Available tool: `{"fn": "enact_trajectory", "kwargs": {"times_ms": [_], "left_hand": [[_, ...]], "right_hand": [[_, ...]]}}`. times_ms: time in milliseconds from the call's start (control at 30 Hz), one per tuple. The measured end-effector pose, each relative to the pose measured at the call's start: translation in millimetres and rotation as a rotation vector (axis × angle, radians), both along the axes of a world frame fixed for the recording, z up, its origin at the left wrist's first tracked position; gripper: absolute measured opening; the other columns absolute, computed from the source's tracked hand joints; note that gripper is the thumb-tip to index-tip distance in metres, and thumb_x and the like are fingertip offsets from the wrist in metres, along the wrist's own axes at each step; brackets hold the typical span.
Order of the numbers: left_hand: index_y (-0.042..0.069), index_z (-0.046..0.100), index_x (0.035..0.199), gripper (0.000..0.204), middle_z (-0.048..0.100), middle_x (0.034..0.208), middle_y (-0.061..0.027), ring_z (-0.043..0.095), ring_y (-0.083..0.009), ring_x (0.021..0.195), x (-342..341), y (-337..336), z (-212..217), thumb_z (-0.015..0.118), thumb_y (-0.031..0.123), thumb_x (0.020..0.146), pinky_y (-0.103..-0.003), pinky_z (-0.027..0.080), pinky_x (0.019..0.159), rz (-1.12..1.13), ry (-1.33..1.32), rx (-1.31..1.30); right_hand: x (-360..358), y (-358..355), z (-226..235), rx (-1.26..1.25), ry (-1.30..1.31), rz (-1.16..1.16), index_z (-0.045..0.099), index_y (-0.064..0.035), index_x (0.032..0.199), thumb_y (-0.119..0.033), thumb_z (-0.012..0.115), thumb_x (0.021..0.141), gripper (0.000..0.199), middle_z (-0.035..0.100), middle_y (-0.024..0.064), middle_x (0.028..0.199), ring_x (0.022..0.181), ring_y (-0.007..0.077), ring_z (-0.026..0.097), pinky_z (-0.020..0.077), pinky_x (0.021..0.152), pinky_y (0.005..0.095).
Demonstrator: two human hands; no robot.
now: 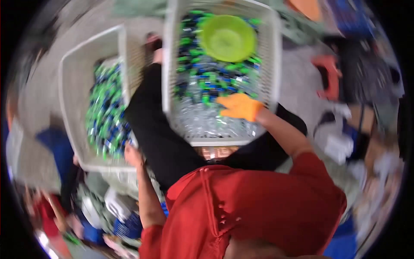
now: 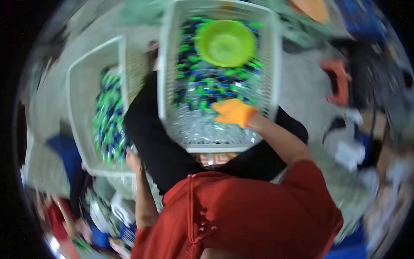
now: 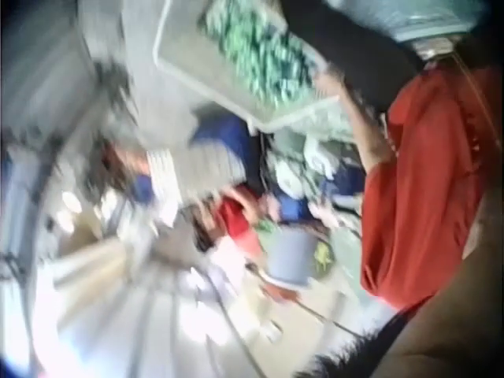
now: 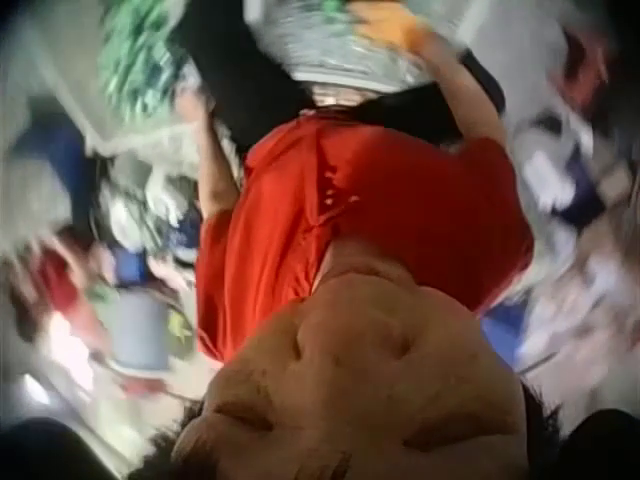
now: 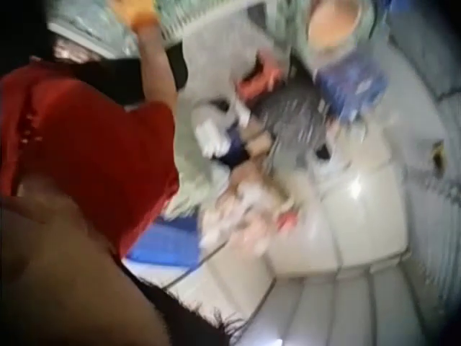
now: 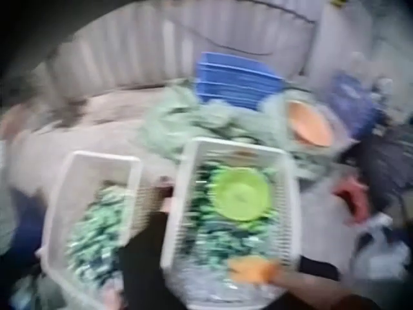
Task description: Sorting small green and blue plastic components from a large basket into a smaller bowl and bins.
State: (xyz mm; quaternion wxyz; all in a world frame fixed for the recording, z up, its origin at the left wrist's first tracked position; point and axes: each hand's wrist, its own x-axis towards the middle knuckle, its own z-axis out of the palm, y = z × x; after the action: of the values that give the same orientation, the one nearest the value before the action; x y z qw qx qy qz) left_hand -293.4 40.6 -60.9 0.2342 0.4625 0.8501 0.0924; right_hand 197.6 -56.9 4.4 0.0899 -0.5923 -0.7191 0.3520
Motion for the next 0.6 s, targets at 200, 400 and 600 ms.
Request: {"fn": "enact_trajectory", "kwargs": {"times_ms": [200,400,600], "left_hand": [[-0.004,0.064,0.094,0.058,0.066,0.090,-0.0207,0.058,-0.0343,0.075,-2.1,-4.8,-5.7,0.035,0.046,0.097,-0.041,0.045,0.070,-0.468,0.261,0.189],[-0.002,0.061,0.098,0.049,0.063,0.091,-0.0184,0.056,-0.0324,0.078,3.2,-1.1,8.8,0.036,0.039,0.098,-0.038,0.042,0.073,-0.317,0.119,0.242],[-0.001,0.058,0.102,0.040,0.060,0.092,-0.0162,0.053,-0.0305,0.080,11.0,2.3,30.3,0.038,0.033,0.098,-0.036,0.040,0.076,-0.140,-0.090,0.272]], "right_hand": [[-13.2,-5.4,-7.9,-0.108,-0.188,-0.051,0.054,-0.0075,0.091,-0.035,0.057,0.079,0.031,0.064,0.0130,0.076,0.068,0.0383,0.060,0.0477,0.063,0.0465],[-5.3,-6.2,-0.8,-0.073,-0.219,-0.060,0.055,-0.0080,0.095,-0.033,0.057,0.079,0.031,0.063,0.0127,0.080,0.070,0.0374,0.060,0.0482,0.064,0.0454],[-1.3,5.4,-26.2,0.085,-0.026,-0.221,0.054,-0.0096,0.106,-0.032,0.056,0.078,0.035,0.061,0.0125,0.094,0.078,0.0361,0.059,0.0483,0.068,0.0440]]}}
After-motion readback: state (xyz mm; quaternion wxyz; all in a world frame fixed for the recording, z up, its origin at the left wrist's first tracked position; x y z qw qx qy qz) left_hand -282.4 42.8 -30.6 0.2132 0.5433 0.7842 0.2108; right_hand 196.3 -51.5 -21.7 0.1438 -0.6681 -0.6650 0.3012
